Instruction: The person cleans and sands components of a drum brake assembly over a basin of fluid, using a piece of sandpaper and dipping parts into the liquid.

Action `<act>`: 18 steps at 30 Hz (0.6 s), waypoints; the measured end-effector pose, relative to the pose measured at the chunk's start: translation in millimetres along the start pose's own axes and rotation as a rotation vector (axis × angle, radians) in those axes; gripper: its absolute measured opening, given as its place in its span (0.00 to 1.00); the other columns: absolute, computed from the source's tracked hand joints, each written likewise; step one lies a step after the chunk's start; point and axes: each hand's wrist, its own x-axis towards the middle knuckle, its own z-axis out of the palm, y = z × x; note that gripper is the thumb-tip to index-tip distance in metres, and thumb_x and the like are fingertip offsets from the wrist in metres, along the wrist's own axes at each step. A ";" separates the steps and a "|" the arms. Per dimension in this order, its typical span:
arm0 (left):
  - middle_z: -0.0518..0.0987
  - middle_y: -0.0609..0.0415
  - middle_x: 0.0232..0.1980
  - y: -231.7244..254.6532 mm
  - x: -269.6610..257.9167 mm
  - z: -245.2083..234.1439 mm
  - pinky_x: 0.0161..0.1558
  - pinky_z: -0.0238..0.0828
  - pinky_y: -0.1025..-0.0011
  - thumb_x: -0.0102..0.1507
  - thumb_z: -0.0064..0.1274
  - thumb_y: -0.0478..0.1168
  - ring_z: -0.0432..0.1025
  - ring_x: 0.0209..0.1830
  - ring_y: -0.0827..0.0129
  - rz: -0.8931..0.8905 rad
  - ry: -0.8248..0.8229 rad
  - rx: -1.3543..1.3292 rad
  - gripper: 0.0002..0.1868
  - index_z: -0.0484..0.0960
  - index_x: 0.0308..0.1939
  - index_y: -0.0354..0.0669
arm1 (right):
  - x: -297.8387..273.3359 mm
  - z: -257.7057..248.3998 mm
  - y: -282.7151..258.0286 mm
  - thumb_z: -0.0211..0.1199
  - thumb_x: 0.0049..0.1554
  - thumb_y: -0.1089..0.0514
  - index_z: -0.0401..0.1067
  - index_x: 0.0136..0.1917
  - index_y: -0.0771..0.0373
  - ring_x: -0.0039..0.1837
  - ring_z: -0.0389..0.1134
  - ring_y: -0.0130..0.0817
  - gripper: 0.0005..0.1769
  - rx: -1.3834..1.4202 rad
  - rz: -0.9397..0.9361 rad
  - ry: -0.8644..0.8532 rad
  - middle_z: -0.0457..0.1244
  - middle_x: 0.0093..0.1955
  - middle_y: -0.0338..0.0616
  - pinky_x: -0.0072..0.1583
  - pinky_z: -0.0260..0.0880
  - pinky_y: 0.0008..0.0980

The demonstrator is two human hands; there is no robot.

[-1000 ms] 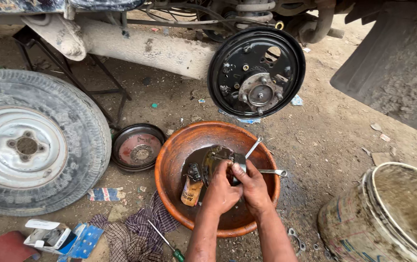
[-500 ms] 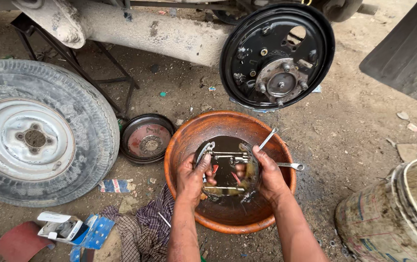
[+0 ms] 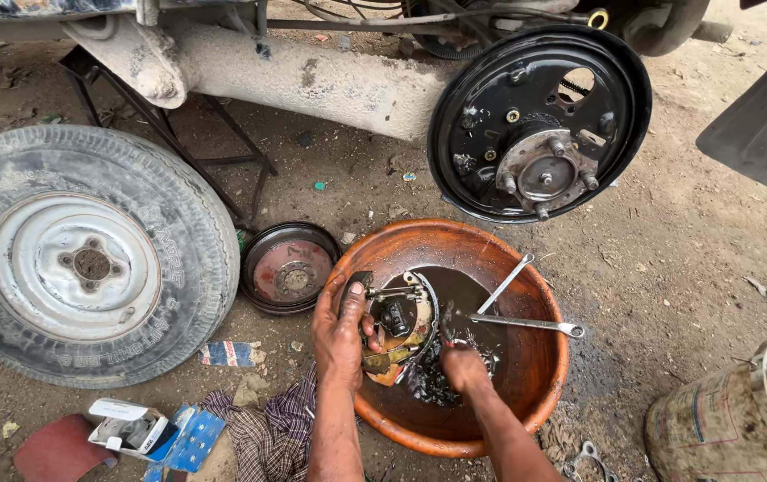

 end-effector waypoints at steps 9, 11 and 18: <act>0.68 0.56 0.20 -2.2 8.7 14.4 0.11 0.62 0.70 0.69 0.53 0.52 0.64 0.14 0.74 -0.118 0.072 0.030 0.21 0.78 0.41 0.33 | -155.7 -122.0 -34.2 0.60 0.43 0.55 0.75 0.54 0.59 0.59 0.64 0.33 0.24 1.296 -0.351 -0.283 0.65 0.52 0.40 0.64 0.58 0.44; 0.68 0.56 0.18 1.8 3.4 18.1 0.11 0.60 0.70 0.67 0.54 0.52 0.62 0.11 0.72 -0.164 0.043 0.116 0.19 0.81 0.40 0.37 | -186.1 -138.2 -54.9 0.61 0.37 0.48 0.77 0.54 0.61 0.69 0.62 0.37 0.31 1.324 -0.404 -0.302 0.66 0.63 0.47 0.67 0.50 0.51; 0.70 0.57 0.18 -0.1 -17.1 26.6 0.12 0.61 0.72 0.63 0.60 0.51 0.62 0.12 0.74 -0.217 -0.025 0.174 0.20 0.85 0.48 0.38 | -208.1 -122.0 -71.4 0.65 0.42 0.50 0.72 0.55 0.60 0.71 0.62 0.50 0.26 1.683 -0.579 -0.502 0.63 0.67 0.56 0.72 0.50 0.71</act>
